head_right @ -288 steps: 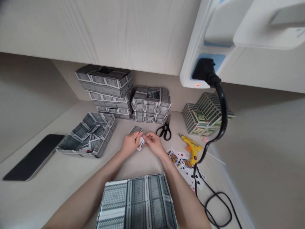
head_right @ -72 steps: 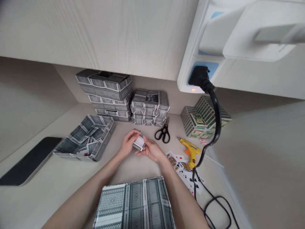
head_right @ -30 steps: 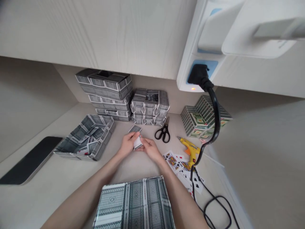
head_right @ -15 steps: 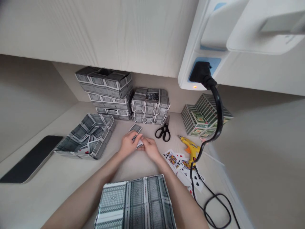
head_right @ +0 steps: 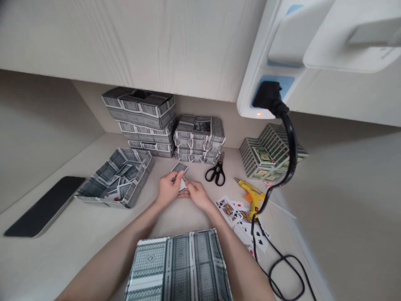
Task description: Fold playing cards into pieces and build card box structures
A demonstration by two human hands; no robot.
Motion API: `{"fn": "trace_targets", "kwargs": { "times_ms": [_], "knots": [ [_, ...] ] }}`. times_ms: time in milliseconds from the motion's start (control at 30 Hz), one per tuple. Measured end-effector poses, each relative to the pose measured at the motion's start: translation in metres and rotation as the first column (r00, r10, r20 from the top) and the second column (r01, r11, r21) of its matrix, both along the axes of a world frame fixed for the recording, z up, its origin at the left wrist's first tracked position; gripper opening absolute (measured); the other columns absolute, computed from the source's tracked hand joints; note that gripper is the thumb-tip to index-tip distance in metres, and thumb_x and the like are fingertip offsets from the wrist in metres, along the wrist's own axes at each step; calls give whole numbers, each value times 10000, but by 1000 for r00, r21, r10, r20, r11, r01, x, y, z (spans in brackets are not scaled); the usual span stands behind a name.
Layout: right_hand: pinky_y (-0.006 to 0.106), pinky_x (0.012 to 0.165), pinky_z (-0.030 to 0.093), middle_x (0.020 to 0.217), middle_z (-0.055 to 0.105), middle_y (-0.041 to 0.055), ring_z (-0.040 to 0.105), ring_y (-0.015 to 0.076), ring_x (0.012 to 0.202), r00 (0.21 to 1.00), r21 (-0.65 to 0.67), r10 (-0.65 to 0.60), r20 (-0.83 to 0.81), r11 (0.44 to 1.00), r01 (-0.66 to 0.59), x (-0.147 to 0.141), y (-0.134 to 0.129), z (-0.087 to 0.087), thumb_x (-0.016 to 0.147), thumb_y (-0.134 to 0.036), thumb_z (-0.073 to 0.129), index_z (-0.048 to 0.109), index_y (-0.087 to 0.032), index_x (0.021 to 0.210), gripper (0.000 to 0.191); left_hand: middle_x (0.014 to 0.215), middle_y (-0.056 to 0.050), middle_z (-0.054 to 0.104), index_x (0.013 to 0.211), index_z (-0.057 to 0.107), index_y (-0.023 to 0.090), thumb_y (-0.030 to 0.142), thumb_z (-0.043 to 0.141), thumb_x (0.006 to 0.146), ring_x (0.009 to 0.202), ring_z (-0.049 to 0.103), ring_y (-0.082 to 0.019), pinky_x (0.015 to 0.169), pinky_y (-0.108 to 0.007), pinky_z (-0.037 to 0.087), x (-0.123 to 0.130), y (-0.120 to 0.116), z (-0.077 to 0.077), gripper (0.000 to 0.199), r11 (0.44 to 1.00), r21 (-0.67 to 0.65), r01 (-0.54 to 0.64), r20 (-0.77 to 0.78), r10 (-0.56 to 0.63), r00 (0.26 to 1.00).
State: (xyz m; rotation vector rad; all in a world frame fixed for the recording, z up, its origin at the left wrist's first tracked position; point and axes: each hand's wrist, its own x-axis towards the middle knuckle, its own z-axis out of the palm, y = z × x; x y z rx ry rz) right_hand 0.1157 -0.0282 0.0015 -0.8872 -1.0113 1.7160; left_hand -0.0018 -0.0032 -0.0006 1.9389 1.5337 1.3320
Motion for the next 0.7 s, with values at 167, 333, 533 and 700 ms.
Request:
{"fn": "trace_targets", "kwargs": {
  "times_ms": [167,333,533,700],
  "knots": [
    [347,661,518,650,650,14,639,193,700,998,23,50,-33,999,-49,1,0,0,719,-294,500,594,-166,732,159,444,40,402,500,470,151,420,434,797,446,366,-73,457,-195,278,1,1,0,402,997,-72,-12,80,17,997],
    [331,647,520,676,647,20,633,182,691,999,49,34,-40,998,-32,0,-1,-1,733,-318,509,585,-166,761,173,463,39,431,536,498,151,419,433,801,466,394,-78,471,-194,305,1,4,1,383,996,-84,35,111,-25,994],
    [303,553,524,712,634,17,606,165,600,967,165,-209,143,969,185,5,3,-3,736,-445,525,574,-175,762,275,722,-10,580,787,579,178,326,452,815,688,532,-112,614,-207,402,0,3,3,197,991,46,124,132,-129,983],
    [275,519,510,737,638,31,570,151,575,792,407,-496,355,845,347,20,8,-8,733,-448,523,633,-170,776,302,785,-21,596,827,593,186,283,498,797,762,553,-119,696,-227,427,1,2,3,139,967,148,208,115,-226,967]
  ]
}}
